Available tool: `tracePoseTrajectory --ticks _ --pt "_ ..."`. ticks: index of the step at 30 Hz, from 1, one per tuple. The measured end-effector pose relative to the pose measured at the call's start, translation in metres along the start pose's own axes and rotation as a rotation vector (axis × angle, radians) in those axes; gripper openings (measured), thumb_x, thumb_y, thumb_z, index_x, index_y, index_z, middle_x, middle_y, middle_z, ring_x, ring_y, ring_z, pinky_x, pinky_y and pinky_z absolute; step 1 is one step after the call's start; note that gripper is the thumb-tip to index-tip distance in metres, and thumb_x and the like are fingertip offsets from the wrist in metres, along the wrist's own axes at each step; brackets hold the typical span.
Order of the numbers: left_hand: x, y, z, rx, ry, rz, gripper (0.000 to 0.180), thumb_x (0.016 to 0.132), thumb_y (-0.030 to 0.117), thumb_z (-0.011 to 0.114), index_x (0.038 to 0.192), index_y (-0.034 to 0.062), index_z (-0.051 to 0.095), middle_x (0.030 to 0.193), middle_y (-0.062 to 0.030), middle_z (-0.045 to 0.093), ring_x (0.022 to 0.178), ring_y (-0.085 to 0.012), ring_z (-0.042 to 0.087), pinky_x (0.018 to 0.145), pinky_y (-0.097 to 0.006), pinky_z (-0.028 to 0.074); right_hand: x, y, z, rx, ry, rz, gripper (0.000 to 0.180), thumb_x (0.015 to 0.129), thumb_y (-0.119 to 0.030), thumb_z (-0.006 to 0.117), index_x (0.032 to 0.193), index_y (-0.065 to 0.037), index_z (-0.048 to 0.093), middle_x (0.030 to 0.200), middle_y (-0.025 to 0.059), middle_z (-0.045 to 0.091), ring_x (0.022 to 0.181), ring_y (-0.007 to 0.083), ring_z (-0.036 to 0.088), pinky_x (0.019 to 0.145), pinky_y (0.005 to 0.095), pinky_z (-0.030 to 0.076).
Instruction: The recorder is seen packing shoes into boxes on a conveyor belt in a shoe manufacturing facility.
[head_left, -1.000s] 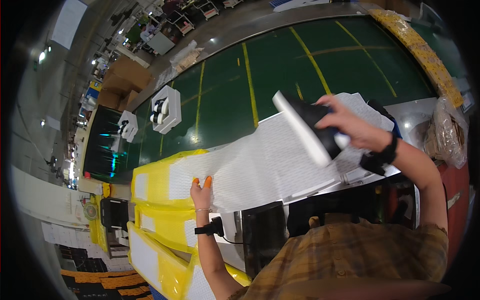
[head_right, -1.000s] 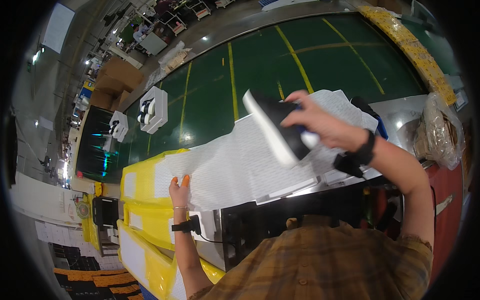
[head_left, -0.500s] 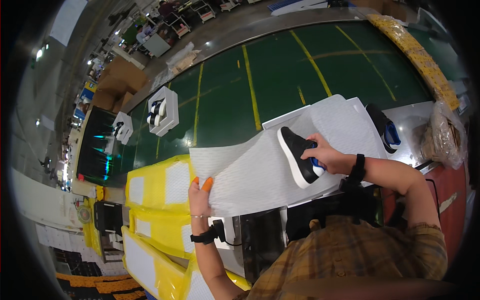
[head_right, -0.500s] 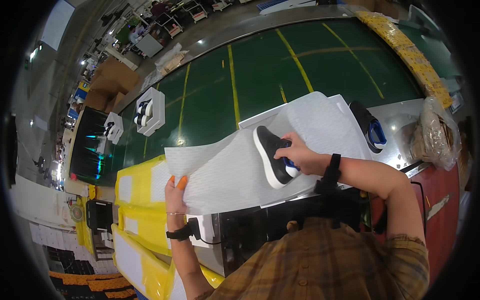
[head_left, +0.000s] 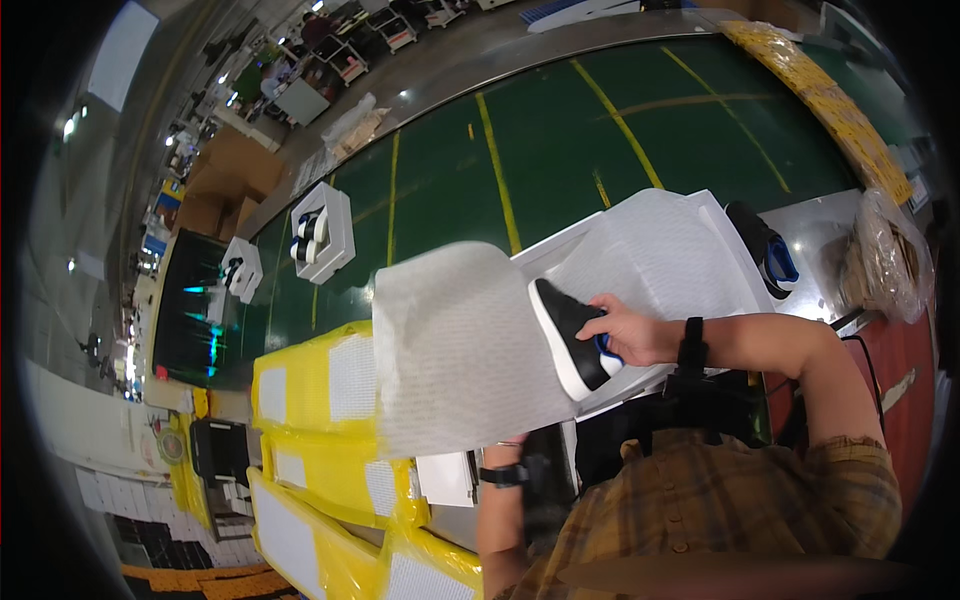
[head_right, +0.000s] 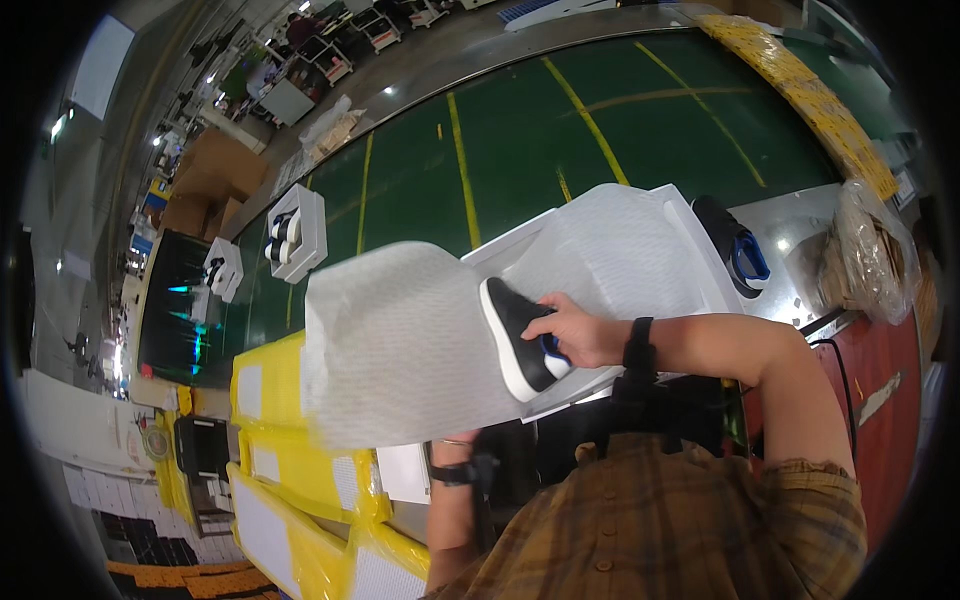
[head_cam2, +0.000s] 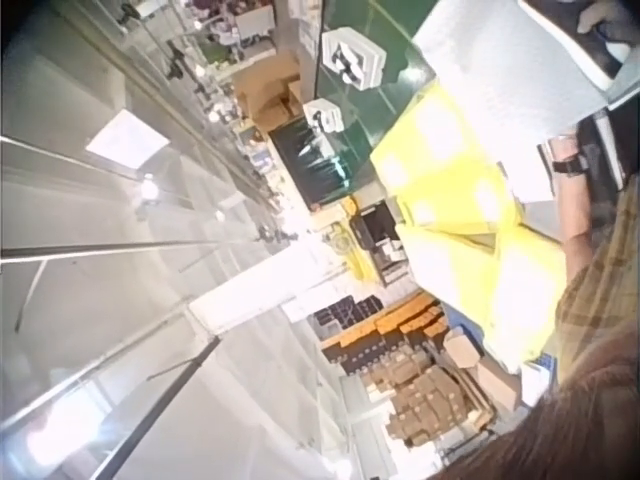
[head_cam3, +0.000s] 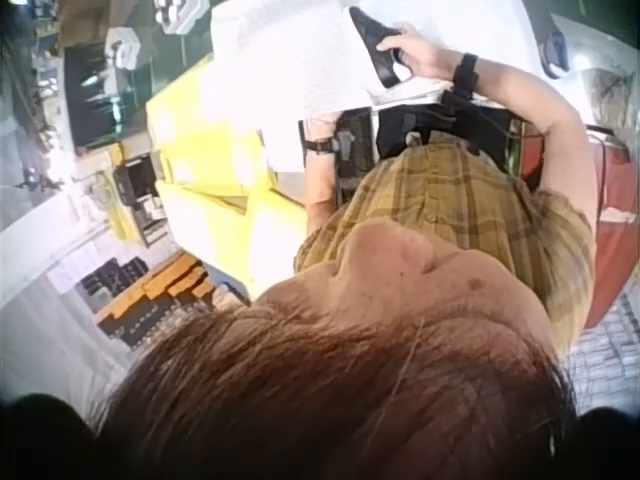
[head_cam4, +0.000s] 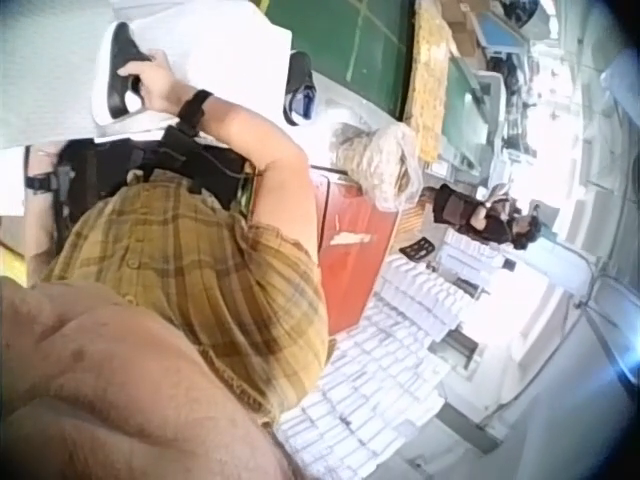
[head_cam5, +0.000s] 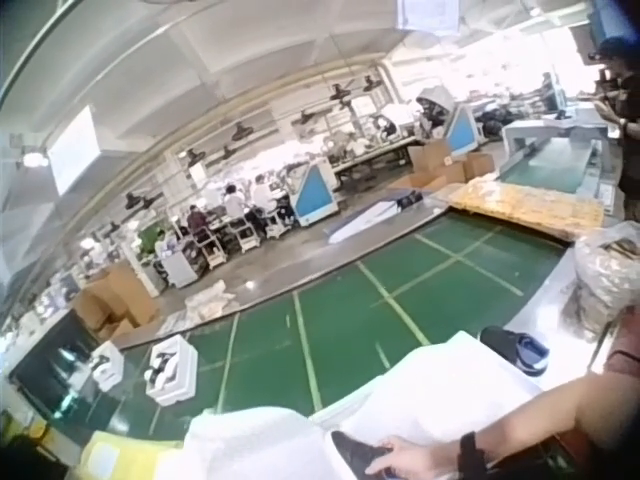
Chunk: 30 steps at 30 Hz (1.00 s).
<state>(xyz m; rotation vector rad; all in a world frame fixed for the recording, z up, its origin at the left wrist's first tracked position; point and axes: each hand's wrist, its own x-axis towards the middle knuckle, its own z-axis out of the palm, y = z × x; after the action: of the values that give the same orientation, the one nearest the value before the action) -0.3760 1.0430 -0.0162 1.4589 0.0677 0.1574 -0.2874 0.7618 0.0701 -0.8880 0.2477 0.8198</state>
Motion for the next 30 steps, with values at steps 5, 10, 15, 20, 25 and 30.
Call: tracePoseTrajectory --ticks 5,10,15,20,25,30 --pt "-0.020 0.021 0.070 -0.580 -0.210 -0.342 0.077 0.097 0.062 0.039 0.154 0.0132 0.024 0.152 -0.0107 0.037 0.135 -0.0266 0.040 0.111 -0.044 0.035 0.001 0.011 -0.008 -0.937 0.184 0.082 0.091 0.086 -0.023 0.071 0.147 0.004 0.009 0.140 0.0282 0.032 0.135 0.0360 0.033 0.109 0.0391 0.034" --pt "-0.019 0.057 0.078 -0.248 -0.332 -0.286 0.086 0.095 0.068 0.035 0.158 0.0167 0.006 0.161 -0.0101 0.022 0.146 -0.0287 0.026 0.116 -0.046 0.024 0.017 0.028 -0.008 -1.281 0.032 0.097 0.108 0.077 -0.032 0.078 0.151 0.002 0.006 0.148 0.0319 0.021 0.139 0.0437 0.023 0.114 0.0440 0.027" --pt "-0.015 0.085 0.077 0.119 -0.327 -0.074 0.099 0.090 0.054 0.062 0.155 0.0028 0.008 0.160 -0.0186 0.021 0.146 -0.0310 0.026 0.118 -0.045 0.020 0.009 0.025 -0.028 -1.203 -0.062 -0.159 0.103 0.079 -0.034 0.075 0.149 0.006 0.012 0.151 0.0327 0.020 0.142 0.0465 0.019 0.116 0.0461 0.025" --pt "0.010 0.155 0.101 0.478 -0.426 0.286 0.116 0.071 0.044 0.082 0.152 -0.0055 0.015 0.159 -0.0225 0.019 0.146 -0.0379 0.023 0.118 -0.045 0.019 -0.059 -0.037 -0.015 -1.477 -0.036 -0.506 0.083 0.085 -0.032 0.068 0.144 0.010 0.026 0.150 0.0393 0.022 0.141 0.0487 0.026 0.114 0.0458 0.028" --pt "0.070 0.119 0.173 1.097 -0.777 0.538 0.117 0.068 0.042 0.083 0.151 -0.0055 0.016 0.157 -0.0294 0.016 0.147 -0.0446 0.013 0.117 -0.052 0.021 -0.068 -0.042 -0.052 -1.216 -0.127 -0.663 0.071 0.089 -0.022 0.064 0.146 0.001 0.029 0.147 0.0328 0.033 0.137 0.0405 0.038 0.111 0.0406 0.035" --pt "0.094 0.084 0.199 1.682 -0.955 -0.012 0.121 0.064 0.053 0.079 0.153 0.0006 0.017 0.159 -0.0274 0.011 0.147 -0.0449 0.012 0.111 -0.068 0.017 -0.114 -0.037 -0.045 -0.411 0.204 -0.483 0.079 0.094 -0.019 0.061 0.152 -0.002 0.010 0.156 0.0244 0.023 0.136 0.0337 0.040 0.106 0.0395 0.041"
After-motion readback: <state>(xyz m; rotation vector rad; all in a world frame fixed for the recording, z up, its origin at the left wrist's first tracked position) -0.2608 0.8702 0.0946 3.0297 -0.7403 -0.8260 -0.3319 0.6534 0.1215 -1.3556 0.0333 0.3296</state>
